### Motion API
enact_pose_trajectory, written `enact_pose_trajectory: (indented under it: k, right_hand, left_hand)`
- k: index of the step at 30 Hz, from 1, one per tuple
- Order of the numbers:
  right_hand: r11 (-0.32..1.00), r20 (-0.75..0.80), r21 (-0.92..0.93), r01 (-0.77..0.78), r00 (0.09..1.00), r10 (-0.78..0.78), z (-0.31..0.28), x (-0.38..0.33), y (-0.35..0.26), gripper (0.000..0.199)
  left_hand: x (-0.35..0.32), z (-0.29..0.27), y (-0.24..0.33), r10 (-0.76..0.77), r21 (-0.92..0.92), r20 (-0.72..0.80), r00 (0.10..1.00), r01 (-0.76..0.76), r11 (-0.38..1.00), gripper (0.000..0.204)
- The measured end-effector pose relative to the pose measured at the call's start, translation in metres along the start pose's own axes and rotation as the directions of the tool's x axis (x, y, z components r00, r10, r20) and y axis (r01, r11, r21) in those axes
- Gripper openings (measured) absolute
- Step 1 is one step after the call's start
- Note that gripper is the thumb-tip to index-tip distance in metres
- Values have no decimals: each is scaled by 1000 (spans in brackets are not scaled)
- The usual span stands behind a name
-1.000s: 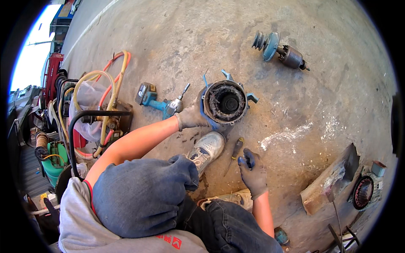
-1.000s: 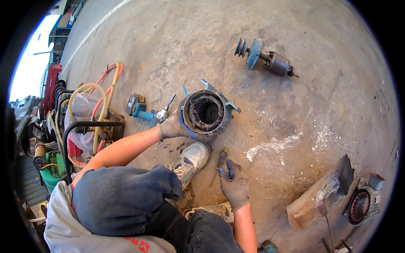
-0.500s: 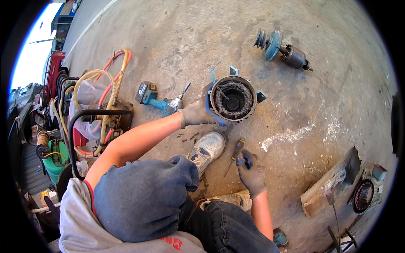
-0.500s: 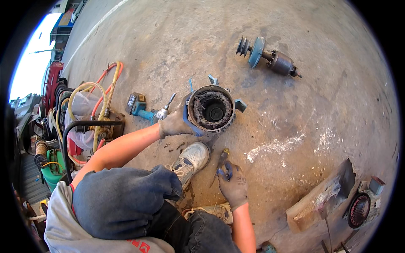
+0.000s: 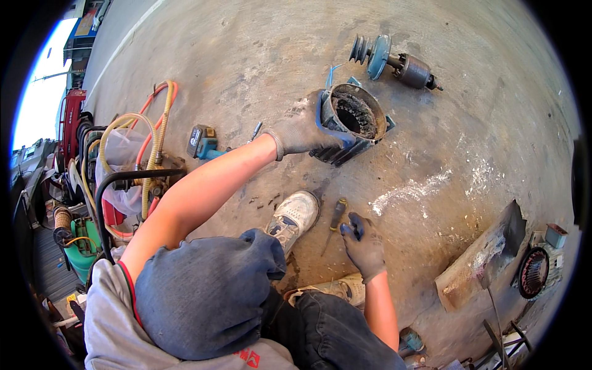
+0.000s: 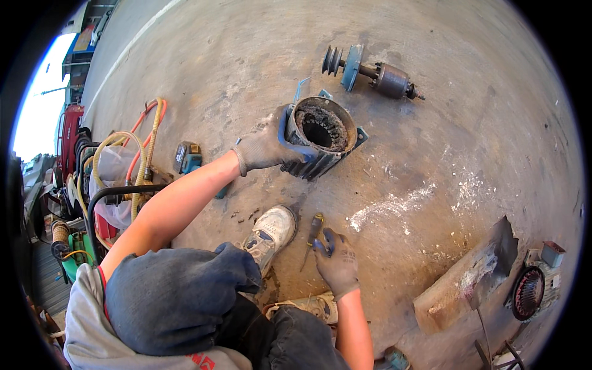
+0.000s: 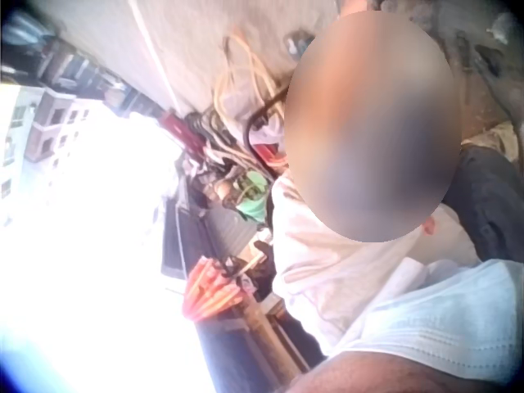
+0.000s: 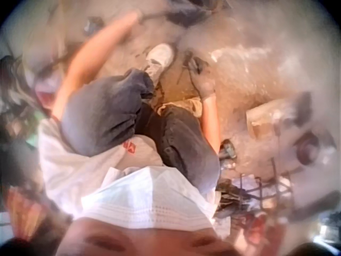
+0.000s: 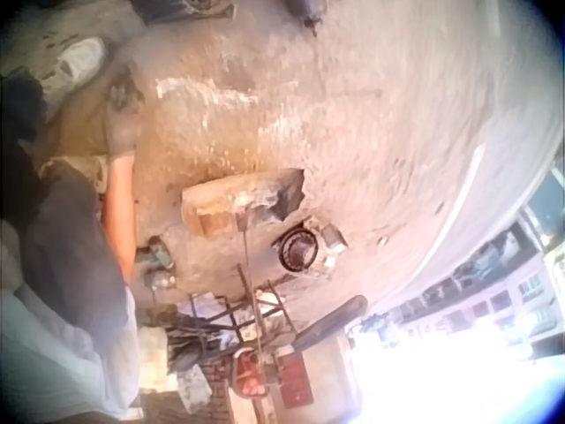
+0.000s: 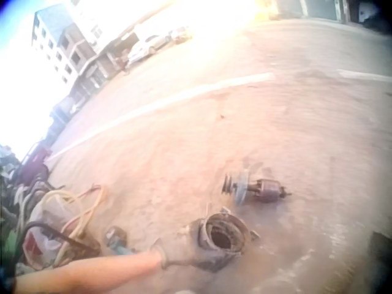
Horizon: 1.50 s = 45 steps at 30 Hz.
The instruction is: The person disassembles an electric motor on a concrete floor. They use a cordless impact driver to remove bolts from the motor housing, then separate the stator and rotor. The person uses a screwdriver to pry off a fan cover and a pneumatic air gun to blow dust out of the motor components.
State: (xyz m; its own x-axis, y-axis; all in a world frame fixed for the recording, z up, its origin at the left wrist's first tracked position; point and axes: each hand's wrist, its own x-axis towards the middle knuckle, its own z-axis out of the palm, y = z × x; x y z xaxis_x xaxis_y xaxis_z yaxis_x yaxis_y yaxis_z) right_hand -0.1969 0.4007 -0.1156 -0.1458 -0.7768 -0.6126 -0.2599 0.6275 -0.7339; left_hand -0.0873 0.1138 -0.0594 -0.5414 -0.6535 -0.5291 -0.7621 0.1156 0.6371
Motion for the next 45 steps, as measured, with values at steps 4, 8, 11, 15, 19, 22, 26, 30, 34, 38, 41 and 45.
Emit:
enact_pose_trajectory:
  k: [4, 8, 11, 15, 19, 22, 26, 30, 34, 38, 41, 45]
  right_hand:
    - [996, 19, 29, -85, 996, 84, -5, -1, 1, 46]
    - [997, 25, 8, -75, 997, 75, -7, 0, -2, 47]
    - [999, 21, -2, -52, 998, 52, -3, 1, 3, 47]
    - [999, 33, -17, -51, 998, 52, -1, 3, 4, 47]
    - [998, 27, -36, -43, 999, 44, -1, 4, 5, 47]
    - [998, 22, -52, -37, 999, 38, -2, 5, 3, 47]
    - [997, 32, -61, -52, 998, 54, -1, 7, 5, 48]
    - [994, 30, -55, -97, 995, 99, 3, 8, 15, 51]
    - [989, 38, -92, -116, 992, 120, 13, 15, 18, 54]
    - [989, 86, -110, -98, 990, 108, 14, 14, 19, 55]
    - [987, 99, -122, -101, 989, 114, 13, 11, 21, 55]
    - [984, 65, -78, -158, 984, 163, 13, 5, 37, 54]
  left_hand:
    - [4, 3, 8, -39, 34, 8, 999, 39, 999, 109]
    - [-4, 10, -7, 185, -180, 14, 983, -180, 967, 112]
    - [-4, 14, -14, 216, -113, -17, 976, -217, 970, 115]
    - [2, 14, -18, 229, -33, -19, 973, -229, 973, 116]
    - [5, 18, -30, 242, 26, -84, 967, -241, 970, 116]
    - [3, 13, -21, 219, 49, -43, 975, -217, 975, 118]
    - [1, 12, -18, 187, 29, 5, 982, -187, 982, 124]
    - [4, 12, -13, 223, 259, -19, 975, -210, 943, 120]
    - [7, 14, -18, 188, 254, -57, 980, -168, 952, 112]
    - [9, 20, -21, 292, 195, -85, 953, -271, 943, 107]
    - [7, 17, -13, 174, 86, -113, 978, -165, 983, 104]
    - [15, 16, 9, 14, 124, -85, 996, -3, 992, 102]
